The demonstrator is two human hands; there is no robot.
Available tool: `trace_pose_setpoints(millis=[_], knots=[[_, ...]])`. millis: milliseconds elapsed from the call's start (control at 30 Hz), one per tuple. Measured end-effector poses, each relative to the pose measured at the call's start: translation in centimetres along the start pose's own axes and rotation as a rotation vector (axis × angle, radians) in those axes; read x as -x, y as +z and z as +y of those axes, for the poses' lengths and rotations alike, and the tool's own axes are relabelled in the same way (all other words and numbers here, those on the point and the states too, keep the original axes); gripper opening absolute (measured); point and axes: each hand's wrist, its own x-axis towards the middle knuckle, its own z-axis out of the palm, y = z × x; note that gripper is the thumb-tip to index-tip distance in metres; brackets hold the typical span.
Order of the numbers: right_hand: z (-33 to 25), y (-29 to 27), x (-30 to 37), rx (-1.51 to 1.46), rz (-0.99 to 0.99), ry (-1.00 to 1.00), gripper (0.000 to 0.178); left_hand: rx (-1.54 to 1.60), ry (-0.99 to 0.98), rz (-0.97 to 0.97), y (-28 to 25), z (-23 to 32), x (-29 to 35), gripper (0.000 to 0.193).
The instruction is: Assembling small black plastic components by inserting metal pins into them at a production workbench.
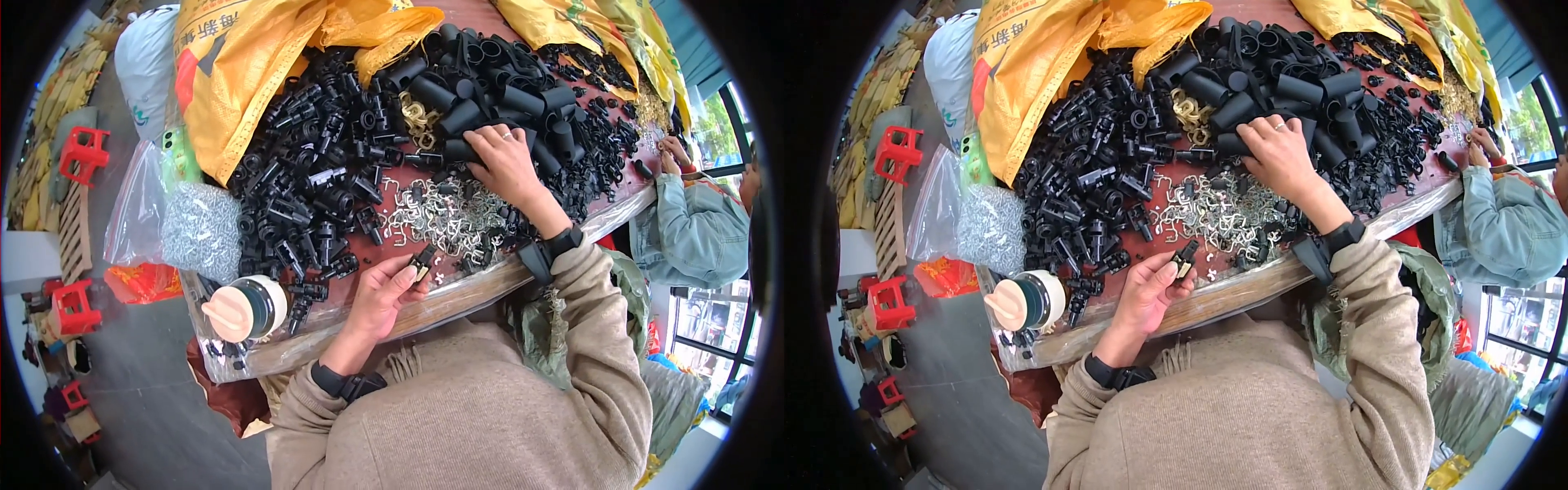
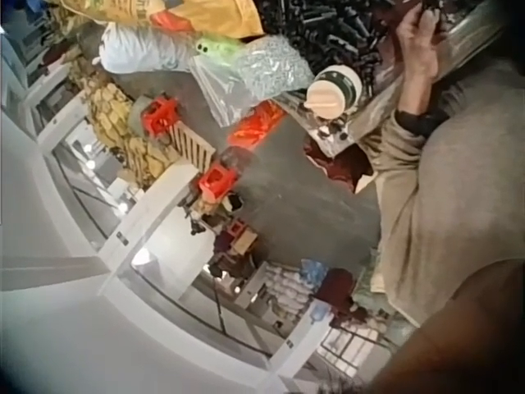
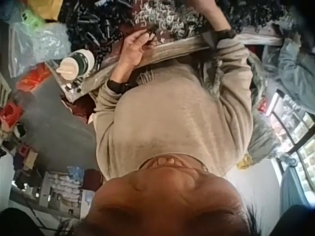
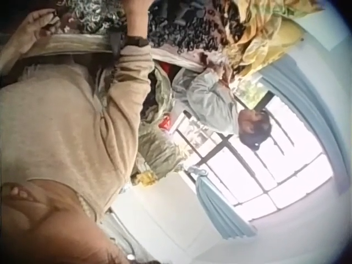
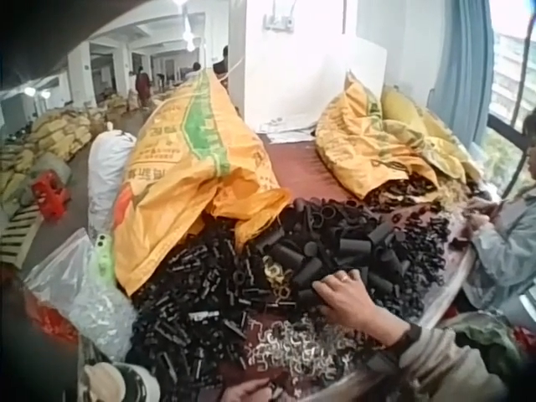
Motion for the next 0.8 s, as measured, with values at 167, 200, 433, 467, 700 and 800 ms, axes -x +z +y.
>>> trace_pose_setpoints(millis=[167,200,433,467,700,800], knots=[[-1.9,-2.1,0.9,-0.211,-0.066,0.074,0.042,0.1,0.044,-0.001,-0.9,-0.3,0.0,0.029],[-2.4,-3.0,1.2,-0.268,-0.087,0.054,0.042,0.11,0.046,0.013,-0.9,-0.3,0.1,0.029],[-4.3,-4.2,2.9,-0.769,-0.274,-0.058,0.043,0.097,0.037,0.019,0.0,1.2,0.3,0.027],[-5.1,-4.3,3.2,-0.973,-0.34,0.068,0.044,0.105,0.037,0.029,0.1,1.4,0.4,0.027],[-6.3,-3.7,3.6,-1.461,-0.552,0.321,0.038,0.112,0.077,0.028,-0.5,2.1,0.8,0.028],[-6.7,-4.5,3.3,-1.561,-0.638,0.557,0.039,0.056,0.076,0.022,-0.6,2.3,0.9,0.028]])
